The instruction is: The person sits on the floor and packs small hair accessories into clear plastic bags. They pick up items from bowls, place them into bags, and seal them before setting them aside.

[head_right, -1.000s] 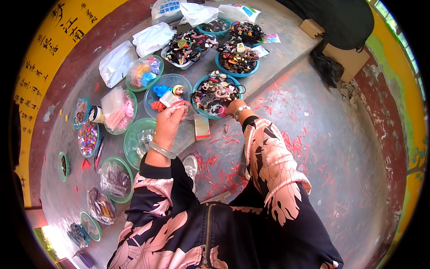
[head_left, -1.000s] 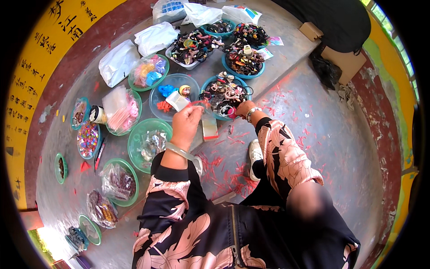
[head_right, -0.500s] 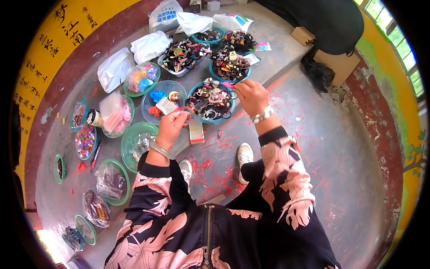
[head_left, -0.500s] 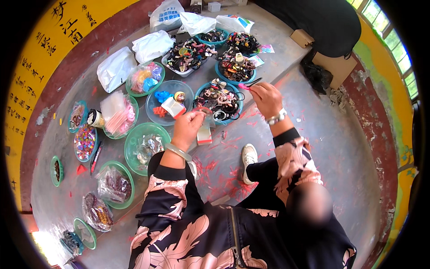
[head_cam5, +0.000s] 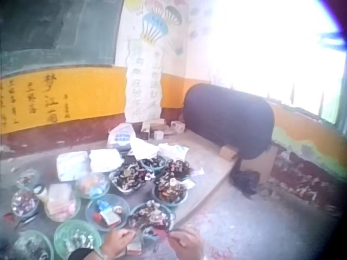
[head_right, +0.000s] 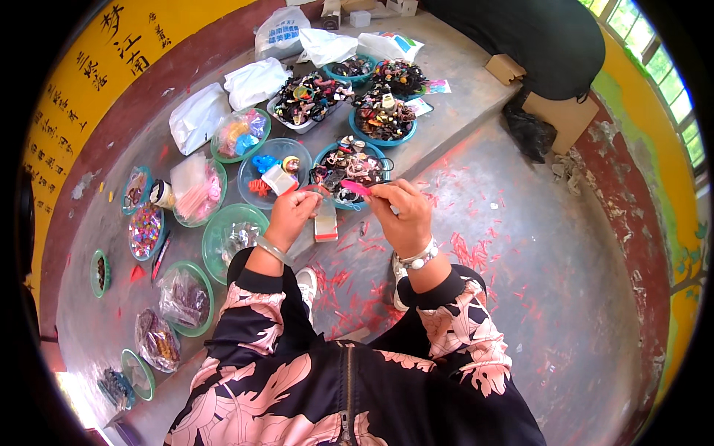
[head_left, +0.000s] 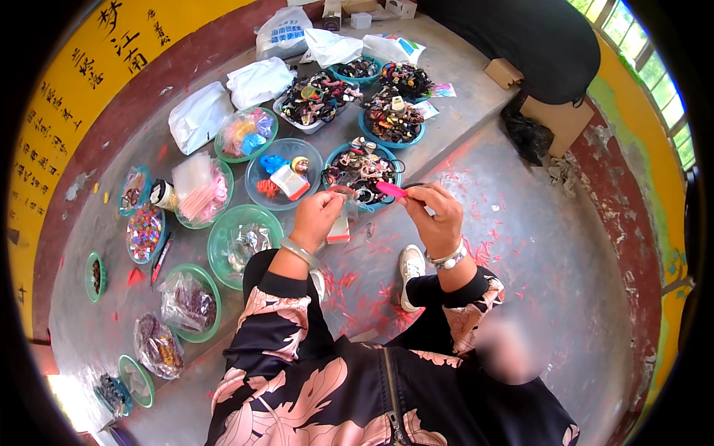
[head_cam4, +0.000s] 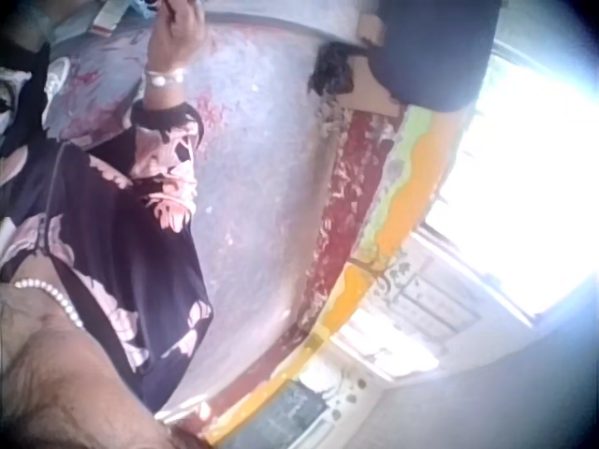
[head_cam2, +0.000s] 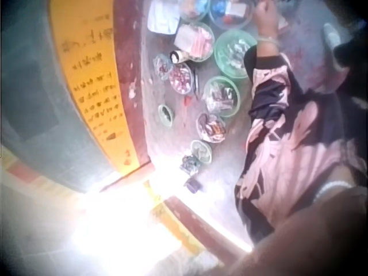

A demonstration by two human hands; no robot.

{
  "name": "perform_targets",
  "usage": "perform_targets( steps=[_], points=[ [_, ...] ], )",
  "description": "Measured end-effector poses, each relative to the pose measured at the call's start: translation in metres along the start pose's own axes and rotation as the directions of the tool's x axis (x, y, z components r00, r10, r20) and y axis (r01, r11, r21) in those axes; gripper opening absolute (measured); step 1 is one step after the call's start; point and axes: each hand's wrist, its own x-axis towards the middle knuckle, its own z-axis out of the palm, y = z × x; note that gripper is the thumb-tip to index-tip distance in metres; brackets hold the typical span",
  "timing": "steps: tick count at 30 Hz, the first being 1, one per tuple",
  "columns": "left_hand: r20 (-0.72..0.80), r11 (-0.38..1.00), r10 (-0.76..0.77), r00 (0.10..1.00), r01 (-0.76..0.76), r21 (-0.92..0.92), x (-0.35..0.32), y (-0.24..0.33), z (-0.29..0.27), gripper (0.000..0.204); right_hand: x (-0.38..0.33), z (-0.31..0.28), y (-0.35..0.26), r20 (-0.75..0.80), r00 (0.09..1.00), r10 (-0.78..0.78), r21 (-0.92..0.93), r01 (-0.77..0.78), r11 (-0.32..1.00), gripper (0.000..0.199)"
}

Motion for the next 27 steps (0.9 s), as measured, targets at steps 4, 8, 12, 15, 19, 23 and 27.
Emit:
perform_targets(
  steps=[4, 8, 12, 15, 19, 23, 27],
  points=[
    [0.014, 1.0, -0.027, 1.0, 0.027, -0.001, 0.0, 0.004, 0.005, 0.03, -0.004, 0.017, 0.01, 0.212, 0.964, 0.157, 0.244, -0.208, 0.947, 0.011],
    [0.103, 0.996, -0.061, 0.993, 0.055, 0.063, -0.001, -0.001, 0.01, 0.029, -0.002, 0.026, 0.008, 0.275, 0.943, 0.188, 0.157, -0.237, 0.959, 0.01],
    [0.166, 0.977, -0.034, 0.986, -0.002, 0.215, -0.005, 0.011, 0.013, 0.023, -0.004, 0.034, 0.016, 0.302, 0.942, 0.15, 0.08, -0.182, 0.98, 0.012],
    [0.186, 0.982, -0.034, 0.982, -0.001, 0.187, -0.006, 0.015, 0.014, 0.022, -0.004, 0.035, 0.02, 0.324, 0.934, 0.152, 0.0, -0.161, 0.987, 0.01],
    [0.198, 0.983, -0.015, 0.98, -0.021, 0.181, -0.008, 0.018, 0.013, 0.022, -0.006, 0.034, 0.025, 0.34, 0.934, 0.113, -0.074, -0.093, 0.993, 0.008],
    [0.229, 0.967, 0.039, 0.973, -0.095, 0.237, -0.01, 0.023, 0.011, 0.023, -0.004, 0.03, 0.025, 0.42, 0.897, 0.141, -0.125, -0.097, 0.987, 0.008],
    [0.236, 0.979, 0.046, 0.971, -0.091, 0.181, -0.012, 0.026, 0.013, 0.026, -0.005, 0.027, 0.03, 0.513, 0.84, 0.176, -0.193, -0.087, 0.977, 0.009]
  ],
)
